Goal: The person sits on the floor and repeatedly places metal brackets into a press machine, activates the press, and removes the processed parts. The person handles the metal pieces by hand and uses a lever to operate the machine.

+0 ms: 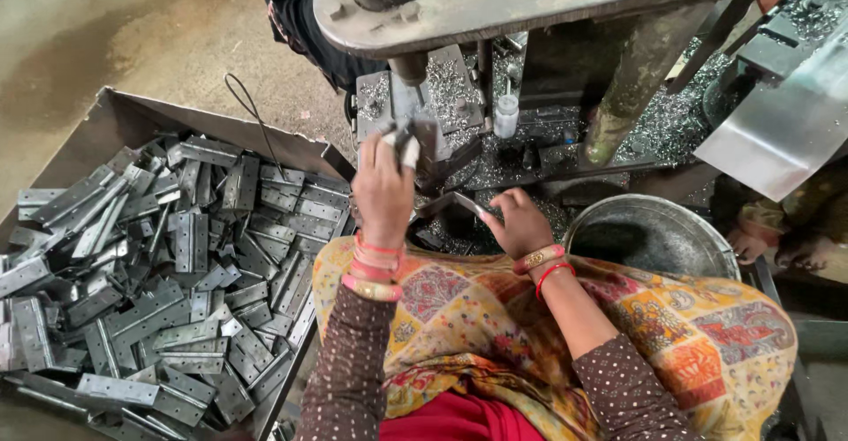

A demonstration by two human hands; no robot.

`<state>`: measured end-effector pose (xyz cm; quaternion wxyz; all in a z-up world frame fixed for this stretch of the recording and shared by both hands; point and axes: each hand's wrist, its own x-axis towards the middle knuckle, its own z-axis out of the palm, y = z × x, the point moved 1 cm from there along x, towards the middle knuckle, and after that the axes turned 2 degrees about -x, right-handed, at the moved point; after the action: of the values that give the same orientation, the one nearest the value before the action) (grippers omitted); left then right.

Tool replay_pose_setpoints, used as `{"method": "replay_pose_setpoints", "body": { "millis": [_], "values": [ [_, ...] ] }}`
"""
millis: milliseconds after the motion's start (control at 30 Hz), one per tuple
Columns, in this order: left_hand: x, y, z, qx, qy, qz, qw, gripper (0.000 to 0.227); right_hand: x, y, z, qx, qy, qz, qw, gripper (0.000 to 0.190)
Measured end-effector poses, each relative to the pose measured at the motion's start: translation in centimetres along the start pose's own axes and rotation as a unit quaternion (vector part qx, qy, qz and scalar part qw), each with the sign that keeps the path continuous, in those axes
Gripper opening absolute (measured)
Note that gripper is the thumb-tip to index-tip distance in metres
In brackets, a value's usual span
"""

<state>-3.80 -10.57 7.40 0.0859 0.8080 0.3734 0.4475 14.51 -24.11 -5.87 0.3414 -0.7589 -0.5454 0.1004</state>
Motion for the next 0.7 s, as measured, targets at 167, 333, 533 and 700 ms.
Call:
{"method": "replay_pose_setpoints", "body": {
  "millis": [167,333,533,700],
  "values": [
    [2.5,-1.8,3.6,0.294,-0.018,0.146,0.944,0.015,0.3,-0.1,-0.1,-0.035,0.002,-0.014,0.999,0.03],
    [0.8,-5.7,6.3,0.28,-0.144,0.048,0.948,0.02,0.1,0.0,-0.3,-0.057,0.021,-0.047,0.997,0.03],
    [-1.3,-7.9,3.4,0.301,-0.074,0.032,0.95,0.039,0.0,-0.2,0.0,-0.045,-0.012,-0.015,0.999,0.031],
    [-2.8,-4.6,5.2,0.223,-0.118,0.097,0.963,0.036,0.1,0.0,0.0,-0.102,-0.044,-0.007,0.994,0.038]
  ]
}}
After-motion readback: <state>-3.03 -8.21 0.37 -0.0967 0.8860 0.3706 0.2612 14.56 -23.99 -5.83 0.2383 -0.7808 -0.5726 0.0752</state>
